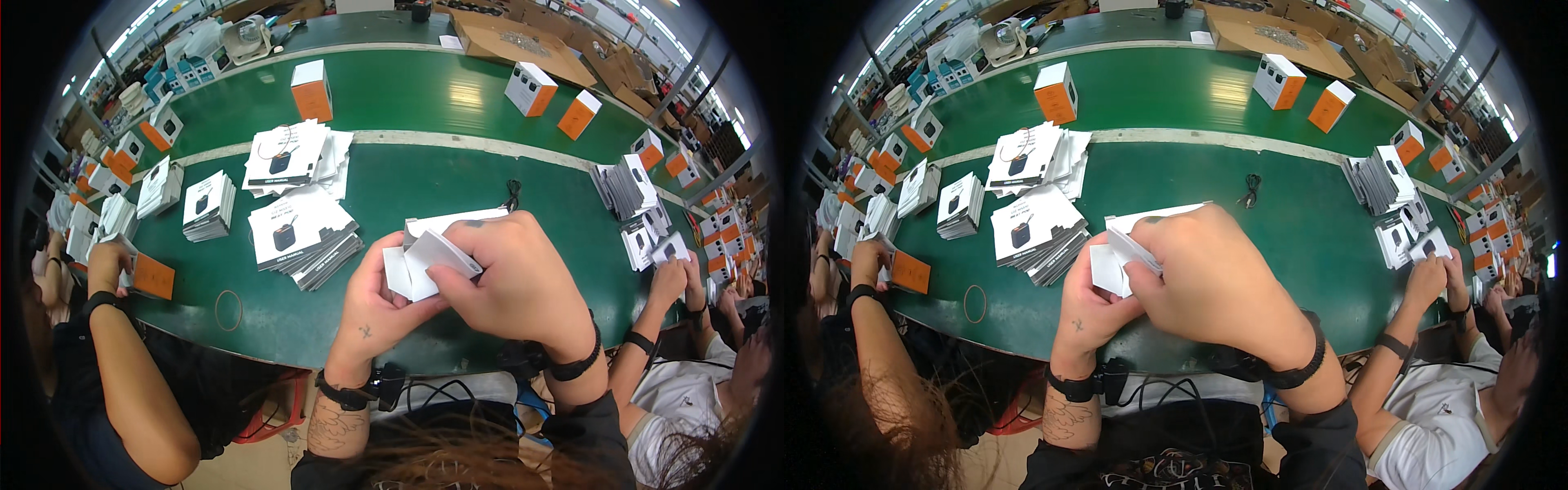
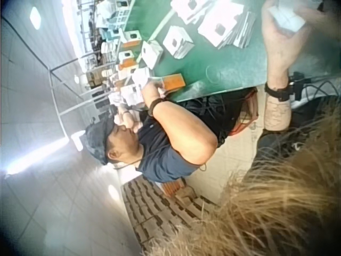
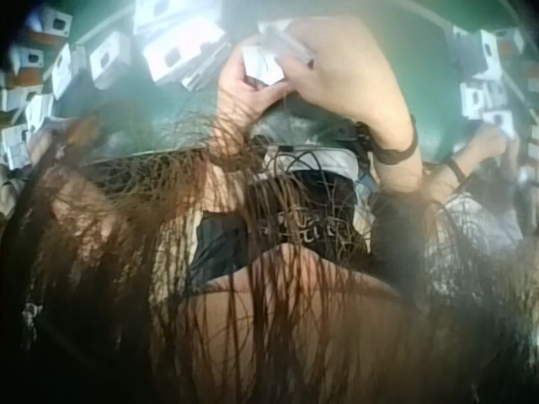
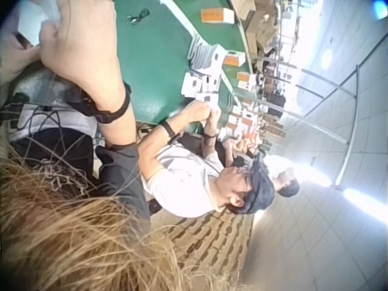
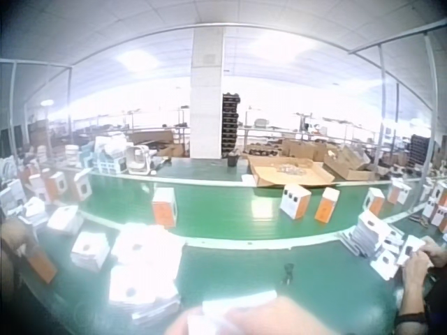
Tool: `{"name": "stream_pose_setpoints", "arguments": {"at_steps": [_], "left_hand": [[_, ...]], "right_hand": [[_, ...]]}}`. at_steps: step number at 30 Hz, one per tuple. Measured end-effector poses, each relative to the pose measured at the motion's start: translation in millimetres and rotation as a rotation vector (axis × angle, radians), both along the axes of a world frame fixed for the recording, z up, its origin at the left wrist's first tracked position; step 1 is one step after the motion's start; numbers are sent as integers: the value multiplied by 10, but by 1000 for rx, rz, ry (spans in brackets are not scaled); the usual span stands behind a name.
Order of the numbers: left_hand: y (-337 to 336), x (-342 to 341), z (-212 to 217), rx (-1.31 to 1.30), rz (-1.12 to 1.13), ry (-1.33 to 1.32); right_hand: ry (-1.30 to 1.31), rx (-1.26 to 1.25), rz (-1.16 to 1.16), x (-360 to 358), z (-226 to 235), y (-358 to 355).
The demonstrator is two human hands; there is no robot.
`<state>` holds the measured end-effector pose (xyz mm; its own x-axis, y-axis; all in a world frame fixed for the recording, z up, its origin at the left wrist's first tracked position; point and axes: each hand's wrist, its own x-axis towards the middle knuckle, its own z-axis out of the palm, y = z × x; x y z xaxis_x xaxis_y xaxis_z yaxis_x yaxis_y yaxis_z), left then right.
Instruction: Packing electronic devices, cables, and user manuals into individual boxes on a factory assembly line.
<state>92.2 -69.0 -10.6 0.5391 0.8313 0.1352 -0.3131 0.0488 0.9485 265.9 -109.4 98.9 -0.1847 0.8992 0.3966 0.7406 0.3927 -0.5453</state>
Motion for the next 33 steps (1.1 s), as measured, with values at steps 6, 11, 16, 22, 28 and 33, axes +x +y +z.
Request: {"name": "stream_pose_setpoints", "arguments": {"at_steps": [6, 11, 16, 22, 28, 33], "left_hand": [[15, -13, -45, -80, -51, -138], [5, -8, -19, -66, -40, -90], [5, -2, 7, -95, -49, -110], [3, 4, 12, -70, -65, -85], [5, -1, -4, -48, -73, -144], [-4, -61, 21, -31, -90, -41]], "right_hand": [[-54, -109, -79, 22, 9, -11], [-184, 140, -5, 202, -3, -15], [-372, 156, 29, 288, 4, -5], [-501, 254, -47, 293, -81, -76], [-546, 234, 27, 296, -49, -9], [-615, 208, 31, 262, 88, -28]]}}
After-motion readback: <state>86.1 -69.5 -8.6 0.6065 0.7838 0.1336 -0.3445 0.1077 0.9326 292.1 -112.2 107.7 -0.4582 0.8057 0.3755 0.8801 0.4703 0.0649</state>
